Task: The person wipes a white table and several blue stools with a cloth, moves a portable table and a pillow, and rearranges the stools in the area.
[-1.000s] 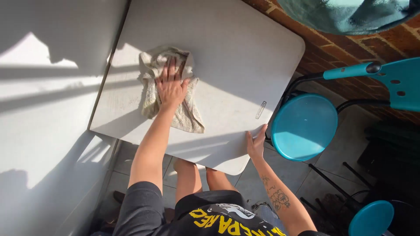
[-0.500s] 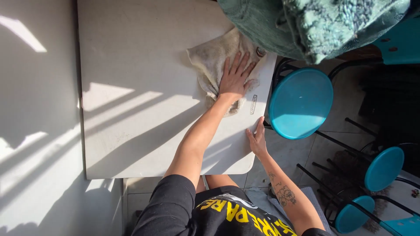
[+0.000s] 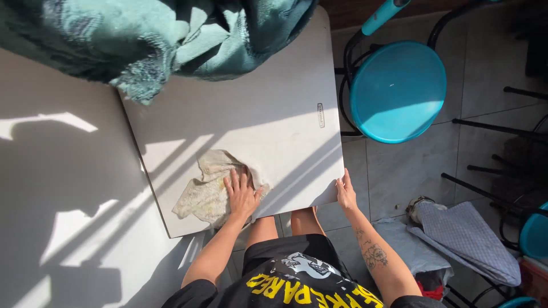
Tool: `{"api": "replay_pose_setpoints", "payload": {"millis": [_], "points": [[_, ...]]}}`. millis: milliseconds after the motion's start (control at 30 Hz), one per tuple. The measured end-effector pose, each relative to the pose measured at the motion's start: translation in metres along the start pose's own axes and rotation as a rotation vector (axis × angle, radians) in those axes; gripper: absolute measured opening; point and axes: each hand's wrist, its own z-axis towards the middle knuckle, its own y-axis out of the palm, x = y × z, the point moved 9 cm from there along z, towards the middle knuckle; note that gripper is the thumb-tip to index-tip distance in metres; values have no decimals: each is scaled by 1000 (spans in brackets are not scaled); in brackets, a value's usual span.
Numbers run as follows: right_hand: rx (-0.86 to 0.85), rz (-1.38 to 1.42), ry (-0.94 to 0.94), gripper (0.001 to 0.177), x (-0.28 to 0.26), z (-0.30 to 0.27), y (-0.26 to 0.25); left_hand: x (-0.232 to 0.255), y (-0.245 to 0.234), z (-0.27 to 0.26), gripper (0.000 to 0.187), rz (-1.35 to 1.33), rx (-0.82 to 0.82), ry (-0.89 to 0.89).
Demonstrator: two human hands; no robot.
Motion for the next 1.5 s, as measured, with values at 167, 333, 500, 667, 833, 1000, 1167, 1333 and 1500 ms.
{"api": "replay_pose_setpoints", "payload": {"millis": [167, 333, 500, 667, 833, 1000, 1167, 1333, 1500], "points": [[7, 137, 53, 59, -1, 1, -2, 137, 4, 164, 58, -49, 15, 515], [12, 182, 15, 55, 6, 10, -1, 179, -123, 342, 58, -197, 381, 645], [72, 288, -88, 87, 4, 24, -1, 112, -156, 428, 56, -51, 308, 316], [-17, 264, -59, 88, 8, 25, 3, -87, -166, 326, 58, -10, 493, -34], [-41, 234, -120, 86, 13, 30, 10, -214, -105, 147, 73, 106, 675, -541], [-92, 218, -48, 56, 2, 14, 9, -108, -23, 139, 80, 67, 371, -812], [-159, 393, -83, 72, 9, 12, 8, 169, -16, 154, 63, -155, 208, -164], [-117, 544, -155, 89, 36, 15, 18, 205, 50, 66, 75, -225, -22, 368], [-4, 510, -108, 88, 89, -24, 25, -28, 42, 4, 63, -292, 319, 41]]}}
